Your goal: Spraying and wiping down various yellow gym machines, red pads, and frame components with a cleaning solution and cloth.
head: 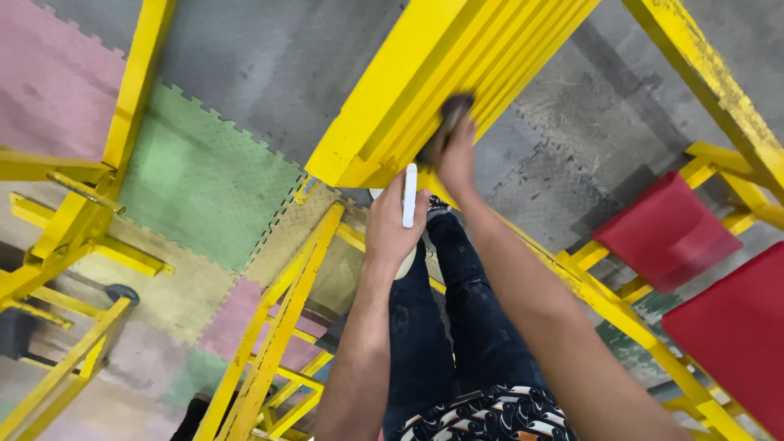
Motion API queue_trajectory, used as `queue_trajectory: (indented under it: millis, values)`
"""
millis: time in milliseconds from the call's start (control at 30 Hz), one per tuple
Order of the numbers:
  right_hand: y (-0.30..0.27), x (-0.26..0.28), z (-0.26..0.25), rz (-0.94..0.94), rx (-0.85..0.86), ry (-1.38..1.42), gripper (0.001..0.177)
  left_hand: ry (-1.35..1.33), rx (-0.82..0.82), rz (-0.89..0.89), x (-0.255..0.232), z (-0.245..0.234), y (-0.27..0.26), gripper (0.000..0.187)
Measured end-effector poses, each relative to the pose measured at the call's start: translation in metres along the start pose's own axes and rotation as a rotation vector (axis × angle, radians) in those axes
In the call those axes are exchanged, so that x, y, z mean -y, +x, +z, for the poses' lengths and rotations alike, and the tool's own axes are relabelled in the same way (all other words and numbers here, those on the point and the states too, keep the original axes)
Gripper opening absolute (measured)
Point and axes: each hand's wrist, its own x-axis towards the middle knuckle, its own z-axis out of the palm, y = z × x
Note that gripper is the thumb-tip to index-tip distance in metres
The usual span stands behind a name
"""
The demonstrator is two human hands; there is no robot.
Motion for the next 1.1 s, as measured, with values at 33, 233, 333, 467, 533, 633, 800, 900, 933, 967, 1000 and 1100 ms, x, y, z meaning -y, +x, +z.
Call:
queue_trajectory:
  millis: [33, 233, 333, 467, 533, 633, 800, 900, 933, 967, 1000, 1100]
  values:
    - [-0.016, -0.018, 0.016, -0.008, 0.002, 0.002, 0.046, -0.001, -0.008, 0.000, 0.001, -0.002, 0.000, 0.044]
    - [-0.009, 0.015, -0.067, -0.276, 0.648, 0.054, 0.040, 0.045, 0.006, -0.032, -0.011, -0.009, -0.002, 0.042]
    - [0.045, 0.039, -0.115, -0.022, 0.585, 0.050, 0.041, 0.061, -0.024, -0.010, -0.017, -0.009, -0.004, 0.044]
    - [0.117, 0.046, -0.122, -0.040, 0.006, 0.142, 0.052, 0.027, -0.022, 0.037, -0.027, -0.011, -0.004, 0.042]
    - [0.130, 0.032, -0.097, -0.092, -0.065, 0.130, 0.048, 0.034, -0.024, 0.032, -0.032, -0.010, -0.003, 0.043]
    - [0.094, 0.023, -0.050, -0.130, -0.169, 0.075, 0.045, 0.006, -0.040, 0.063, -0.043, -0.009, -0.001, 0.044]
    - [-0.029, 0.060, -0.028, -0.052, 0.211, 0.154, 0.048, 0.013, -0.031, 0.061, -0.055, -0.007, 0.006, 0.037]
    - [-0.032, 0.081, -0.050, -0.044, 0.253, 0.187, 0.047, 0.085, 0.047, -0.025, -0.074, -0.009, 0.016, 0.038]
    - [-0.016, 0.067, -0.044, -0.044, 0.255, 0.192, 0.047, 0.090, 0.045, -0.027, -0.073, -0.007, 0.018, 0.038]
    - [0.001, 0.052, -0.037, -0.038, 0.143, 0.156, 0.050, 0.106, 0.018, 0.037, -0.072, -0.005, 0.019, 0.039]
    - [0.017, 0.038, -0.031, -0.031, 0.028, 0.118, 0.053, 0.122, -0.007, 0.102, -0.070, -0.003, 0.021, 0.040]
    - [0.085, 0.031, -0.054, -0.114, -0.186, 0.082, 0.046, 0.155, -0.001, 0.111, -0.068, 0.000, 0.025, 0.041]
